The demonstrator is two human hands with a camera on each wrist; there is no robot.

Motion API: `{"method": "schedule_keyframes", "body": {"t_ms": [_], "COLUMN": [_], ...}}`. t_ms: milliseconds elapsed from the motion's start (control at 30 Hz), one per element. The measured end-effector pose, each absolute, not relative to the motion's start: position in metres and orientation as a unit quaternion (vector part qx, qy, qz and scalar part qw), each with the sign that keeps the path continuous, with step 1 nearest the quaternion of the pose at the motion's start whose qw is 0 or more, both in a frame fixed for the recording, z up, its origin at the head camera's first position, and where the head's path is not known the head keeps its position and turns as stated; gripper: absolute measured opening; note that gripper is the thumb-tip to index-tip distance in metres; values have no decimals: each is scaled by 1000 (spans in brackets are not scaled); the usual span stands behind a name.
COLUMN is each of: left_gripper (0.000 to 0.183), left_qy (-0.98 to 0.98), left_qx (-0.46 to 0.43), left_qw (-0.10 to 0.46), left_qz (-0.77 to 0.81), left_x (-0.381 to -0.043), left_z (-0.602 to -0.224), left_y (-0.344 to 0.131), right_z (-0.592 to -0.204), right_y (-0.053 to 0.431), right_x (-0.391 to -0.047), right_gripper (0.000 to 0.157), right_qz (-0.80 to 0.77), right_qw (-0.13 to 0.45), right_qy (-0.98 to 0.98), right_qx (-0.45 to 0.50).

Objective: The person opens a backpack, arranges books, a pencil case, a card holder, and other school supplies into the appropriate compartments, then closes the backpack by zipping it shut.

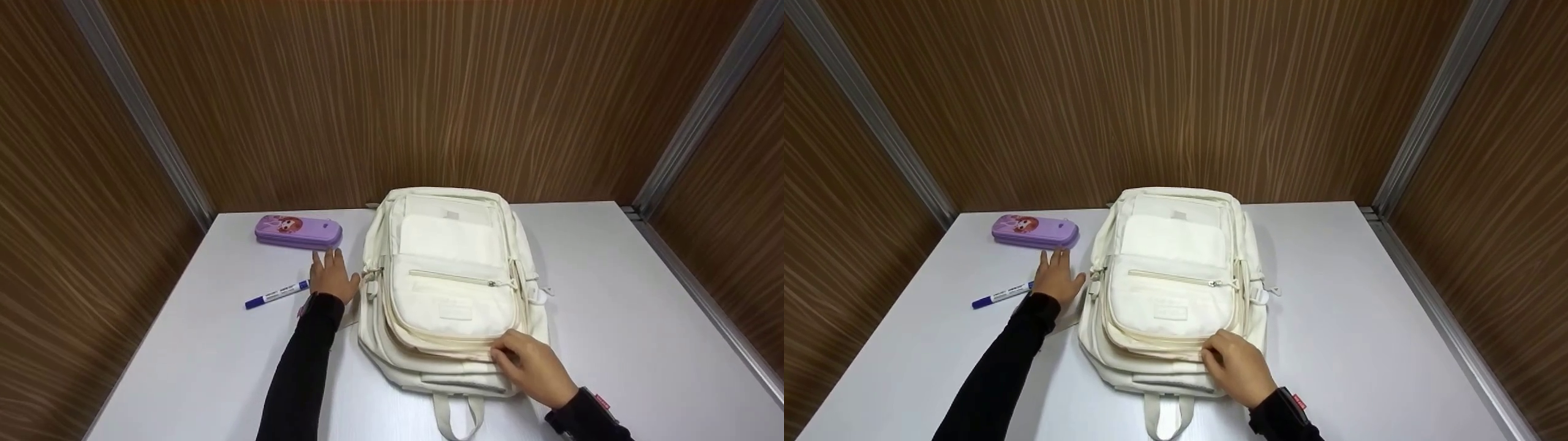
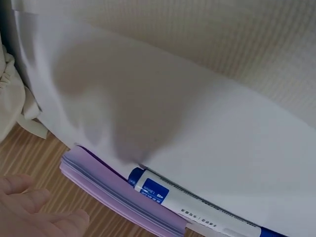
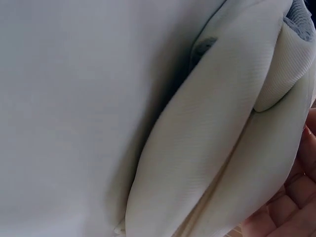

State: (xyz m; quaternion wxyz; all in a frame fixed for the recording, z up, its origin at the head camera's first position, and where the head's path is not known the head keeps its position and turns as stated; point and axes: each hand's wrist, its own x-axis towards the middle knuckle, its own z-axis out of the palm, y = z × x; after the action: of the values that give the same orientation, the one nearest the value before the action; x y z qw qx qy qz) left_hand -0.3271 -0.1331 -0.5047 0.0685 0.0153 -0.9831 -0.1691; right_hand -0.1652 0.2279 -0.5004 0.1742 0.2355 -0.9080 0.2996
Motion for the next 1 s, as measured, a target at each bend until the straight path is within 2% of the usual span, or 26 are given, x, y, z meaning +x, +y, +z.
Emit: {"method": "schedule_keyframes", "body": {"t_ms": [167,500,1000], "left_gripper": [77,82,76], "left_qy": [-984,-986,-984], "left_qx": [21,14,12], "left_qw": [37,29,23], "left_qz": [-173,-164,-176], "left_x": [-329,-343,-365], "left_z": [-511,-514,-506], "left_y": [-133,-134,-133], "right_z": [-500,-501,-499], "right_y": [228,228,229], "right_x": [-166,-166,-164], "right_gripper": [14,17,20], "right_qz": [299,296,302], "right_qw": [175,171,171], "right_qy": [-908,-910,-905], "right_qx": [234,233,248]}}
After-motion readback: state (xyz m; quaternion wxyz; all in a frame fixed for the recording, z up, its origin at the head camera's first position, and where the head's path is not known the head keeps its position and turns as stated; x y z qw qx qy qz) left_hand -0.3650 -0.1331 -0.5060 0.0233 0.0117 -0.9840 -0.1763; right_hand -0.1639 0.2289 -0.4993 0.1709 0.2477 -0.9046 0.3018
